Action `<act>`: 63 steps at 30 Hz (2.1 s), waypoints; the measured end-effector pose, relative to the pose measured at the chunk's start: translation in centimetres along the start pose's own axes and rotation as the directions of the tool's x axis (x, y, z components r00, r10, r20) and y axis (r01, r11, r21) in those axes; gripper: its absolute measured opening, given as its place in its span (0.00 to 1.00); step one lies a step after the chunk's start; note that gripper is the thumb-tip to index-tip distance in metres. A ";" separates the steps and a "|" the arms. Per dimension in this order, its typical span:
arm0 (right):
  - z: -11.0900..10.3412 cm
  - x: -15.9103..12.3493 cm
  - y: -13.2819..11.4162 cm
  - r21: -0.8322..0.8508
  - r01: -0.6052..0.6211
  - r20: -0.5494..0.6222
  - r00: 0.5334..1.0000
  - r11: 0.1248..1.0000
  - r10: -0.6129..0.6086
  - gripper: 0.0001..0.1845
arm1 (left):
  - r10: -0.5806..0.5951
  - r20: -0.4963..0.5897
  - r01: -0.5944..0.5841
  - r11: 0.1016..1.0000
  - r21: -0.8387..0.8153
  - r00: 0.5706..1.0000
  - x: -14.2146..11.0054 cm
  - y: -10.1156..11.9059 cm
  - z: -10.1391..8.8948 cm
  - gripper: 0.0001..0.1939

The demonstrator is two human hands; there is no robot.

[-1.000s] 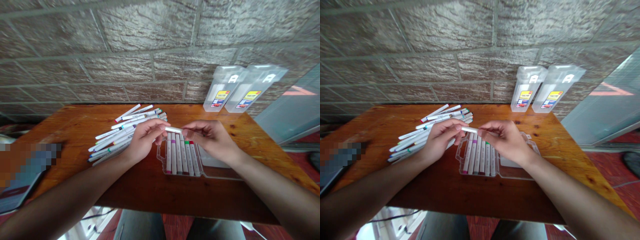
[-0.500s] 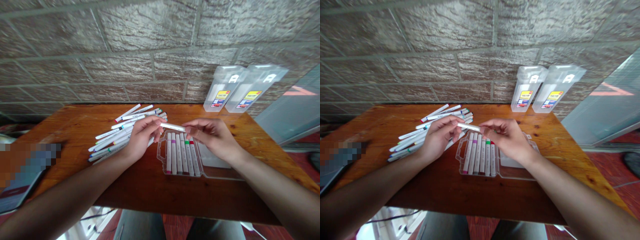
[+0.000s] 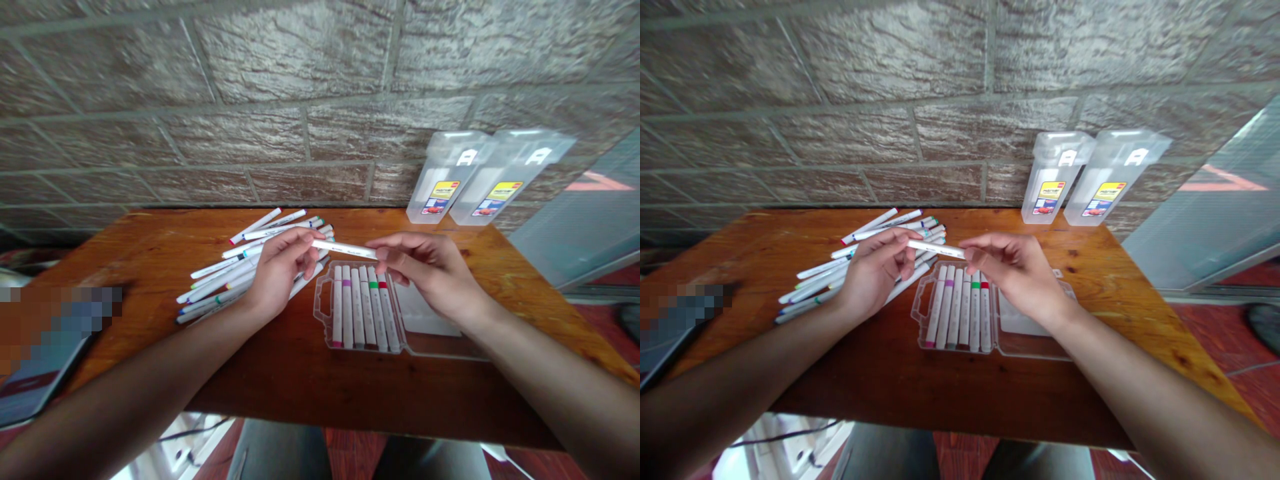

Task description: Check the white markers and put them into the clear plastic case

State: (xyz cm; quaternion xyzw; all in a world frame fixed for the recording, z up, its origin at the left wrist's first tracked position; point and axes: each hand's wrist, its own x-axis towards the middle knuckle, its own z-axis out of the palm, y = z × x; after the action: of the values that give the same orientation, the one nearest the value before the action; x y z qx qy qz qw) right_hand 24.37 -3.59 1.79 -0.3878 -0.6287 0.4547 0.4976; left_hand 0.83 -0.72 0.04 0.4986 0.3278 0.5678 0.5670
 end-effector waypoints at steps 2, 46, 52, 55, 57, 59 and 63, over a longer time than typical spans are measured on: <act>0.0 0.0 0.0 0.018 -0.009 -0.007 1.000 1.000 0.009 0.08 | -0.001 -0.008 0.001 1.000 -0.001 1.000 0.0 0.1 0.0 0.08; -0.4 -0.4 0.0 0.220 -0.069 0.043 0.997 0.973 0.061 0.12 | -0.039 -0.058 0.039 0.999 -0.017 0.998 0.0 0.3 0.2 0.11; 0.0 -0.2 -0.1 0.133 -0.059 -0.002 0.998 0.989 0.059 0.11 | -0.037 -0.062 0.036 0.999 -0.013 0.997 0.0 0.2 0.2 0.10; 0.2 -0.1 -0.1 0.088 -0.052 -0.025 0.998 0.995 0.055 0.13 | -0.028 -0.054 0.027 1.000 -0.011 0.998 0.0 0.2 0.3 0.09; 0.2 -0.1 0.0 0.079 -0.050 -0.020 0.998 0.996 0.052 0.12 | -0.027 -0.054 0.027 1.000 -0.009 0.998 0.0 0.2 0.3 0.09; 0.1 -0.1 0.1 0.080 -0.043 -0.010 0.999 0.996 0.044 0.11 | -0.029 -0.054 0.028 1.000 -0.012 0.998 -0.1 0.2 0.3 0.09; -0.1 -0.2 0.2 0.105 -0.029 -0.001 1.000 0.994 0.029 0.09 | -0.032 -0.049 0.031 0.999 -0.018 0.998 -0.1 0.1 0.2 0.09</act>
State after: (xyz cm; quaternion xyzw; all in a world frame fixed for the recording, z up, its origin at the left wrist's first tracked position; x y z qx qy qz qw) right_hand 24.52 -3.74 1.56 -0.3709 -0.5977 0.4937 0.5113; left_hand 1.01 -0.86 0.15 0.4742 0.3447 0.5738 0.5719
